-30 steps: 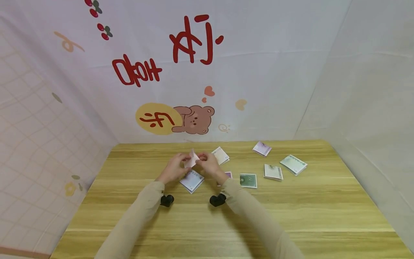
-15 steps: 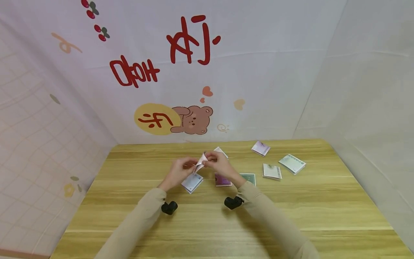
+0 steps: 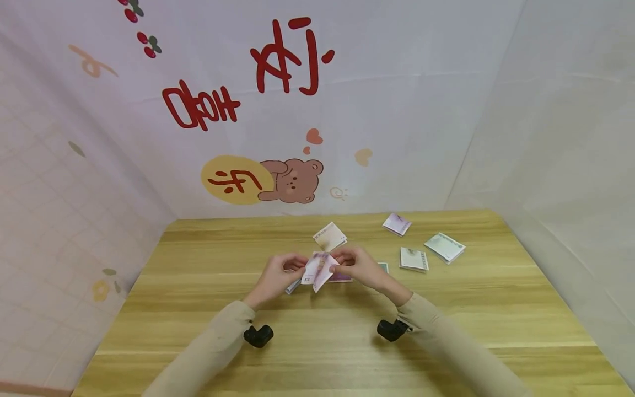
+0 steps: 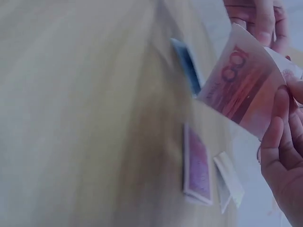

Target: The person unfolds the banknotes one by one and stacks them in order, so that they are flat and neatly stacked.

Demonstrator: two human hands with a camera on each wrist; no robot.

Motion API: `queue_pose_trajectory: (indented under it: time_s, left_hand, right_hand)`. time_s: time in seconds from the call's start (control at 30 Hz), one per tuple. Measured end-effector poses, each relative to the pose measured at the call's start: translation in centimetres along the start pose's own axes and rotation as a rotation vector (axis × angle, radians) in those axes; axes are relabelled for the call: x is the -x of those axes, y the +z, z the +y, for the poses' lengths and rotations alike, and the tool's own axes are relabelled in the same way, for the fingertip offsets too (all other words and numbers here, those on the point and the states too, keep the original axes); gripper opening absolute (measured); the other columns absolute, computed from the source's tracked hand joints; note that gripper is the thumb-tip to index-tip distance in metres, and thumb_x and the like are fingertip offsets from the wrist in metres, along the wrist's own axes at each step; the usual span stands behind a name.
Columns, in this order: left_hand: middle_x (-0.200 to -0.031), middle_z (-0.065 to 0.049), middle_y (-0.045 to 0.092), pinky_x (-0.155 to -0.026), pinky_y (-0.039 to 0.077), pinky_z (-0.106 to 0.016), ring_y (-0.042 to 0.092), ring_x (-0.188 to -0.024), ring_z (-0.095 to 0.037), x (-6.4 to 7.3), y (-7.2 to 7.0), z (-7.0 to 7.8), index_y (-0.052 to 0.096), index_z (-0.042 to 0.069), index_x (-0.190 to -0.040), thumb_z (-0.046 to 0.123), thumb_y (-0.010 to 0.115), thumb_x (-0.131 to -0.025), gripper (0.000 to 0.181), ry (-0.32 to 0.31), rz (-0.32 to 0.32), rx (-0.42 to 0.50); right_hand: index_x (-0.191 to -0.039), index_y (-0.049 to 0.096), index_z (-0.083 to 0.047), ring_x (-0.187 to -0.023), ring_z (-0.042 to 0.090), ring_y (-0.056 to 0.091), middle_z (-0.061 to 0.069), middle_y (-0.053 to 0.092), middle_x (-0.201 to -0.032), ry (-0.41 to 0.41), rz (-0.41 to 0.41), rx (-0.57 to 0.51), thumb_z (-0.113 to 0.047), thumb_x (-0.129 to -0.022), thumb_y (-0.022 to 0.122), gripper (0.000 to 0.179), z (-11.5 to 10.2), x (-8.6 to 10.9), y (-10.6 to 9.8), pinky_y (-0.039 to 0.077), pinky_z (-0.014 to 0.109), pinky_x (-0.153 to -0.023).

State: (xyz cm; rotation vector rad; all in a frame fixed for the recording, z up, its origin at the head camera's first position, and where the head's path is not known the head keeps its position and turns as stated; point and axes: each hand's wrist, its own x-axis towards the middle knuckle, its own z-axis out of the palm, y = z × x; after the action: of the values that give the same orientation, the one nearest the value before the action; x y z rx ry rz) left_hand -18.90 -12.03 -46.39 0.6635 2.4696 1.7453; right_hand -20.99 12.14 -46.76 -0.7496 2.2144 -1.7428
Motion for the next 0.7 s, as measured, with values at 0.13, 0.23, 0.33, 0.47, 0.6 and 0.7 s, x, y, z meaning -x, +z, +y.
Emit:
queue_pose_trajectory:
  time_s: [0.13, 0.23, 0.33, 0.47, 0.6, 0.7]
  left_hand:
    - [-0.093, -0.02, 0.067, -0.078, 0.054, -0.029, 0.064, -0.086, -0.026, 0.6, 0.0, 0.0, 0.065, -0.011, -0.101, -0.01, 0.063, -0.086, 0.015, -0.001, 0.0, 0.028]
    - [-0.093, -0.021, 0.067, -0.078, 0.054, -0.028, 0.065, -0.085, -0.025, 1.1, 0.1, -0.1, 0.064, -0.013, -0.1, -0.011, 0.064, -0.085, 0.015, -0.014, 0.01, 0.064]
    - [-0.093, -0.021, 0.066, -0.078, 0.054, -0.027, 0.065, -0.087, -0.027, 1.4, 0.3, -0.3, 0.064, -0.012, -0.101, -0.011, 0.064, -0.085, 0.016, -0.031, 0.038, 0.09]
    - [-0.092, -0.02, 0.067, -0.077, 0.054, -0.026, 0.065, -0.087, -0.03, 1.9, 0.8, -0.4, 0.062, -0.012, -0.104, -0.011, 0.065, -0.085, 0.02, -0.056, 0.115, 0.112]
    - [-0.088, -0.018, 0.067, -0.073, 0.054, -0.023, 0.066, -0.083, -0.027, 2.2, 1.2, -0.3, 0.062, -0.009, -0.104, -0.013, 0.066, -0.083, 0.022, -0.09, 0.202, 0.145]
    - [-0.087, -0.018, 0.067, -0.071, 0.053, -0.022, 0.066, -0.08, -0.022, 2.2, 1.6, -0.4, 0.06, -0.008, -0.102, -0.014, 0.066, -0.081, 0.023, -0.09, 0.23, 0.173]
  right_hand:
    - [-0.109, 0.06, 0.013, -0.074, 0.015, 0.061, 0.016, 0.066, -0.086, -0.014, 0.023, 0.01, 0.001, -0.087, 0.067, 0.026, 0.4, 1.3, -0.2, 0.05, 0.022, -0.064]
    - [-0.112, 0.056, 0.011, -0.075, 0.028, 0.065, 0.018, 0.065, -0.086, 0.005, 0.081, 0.006, 0.004, -0.086, 0.065, 0.029, 0.6, 2.1, -0.4, 0.056, 0.035, -0.067]
    - [-0.115, 0.053, 0.006, -0.072, 0.039, 0.065, 0.019, 0.064, -0.085, 0.033, 0.166, -0.004, 0.008, -0.086, 0.065, 0.032, 0.8, 2.9, -0.5, 0.056, 0.048, -0.067]
    - [-0.107, 0.054, 0.006, -0.063, 0.031, 0.064, 0.023, 0.062, -0.084, 0.004, 0.261, 0.039, 0.012, -0.086, 0.064, 0.024, 0.0, 3.9, -0.6, 0.056, 0.049, -0.062]
    - [-0.096, 0.061, 0.006, -0.065, 0.027, 0.065, 0.02, 0.064, -0.086, -0.038, 0.33, 0.114, 0.01, -0.086, 0.064, 0.011, 1.0, 4.5, -0.9, 0.056, 0.036, -0.059]
    - [-0.095, 0.066, 0.003, -0.071, 0.023, 0.066, 0.014, 0.067, -0.088, -0.039, 0.364, 0.151, 0.007, -0.086, 0.067, 0.011, 1.7, 5.0, -1.3, 0.053, 0.026, -0.062]
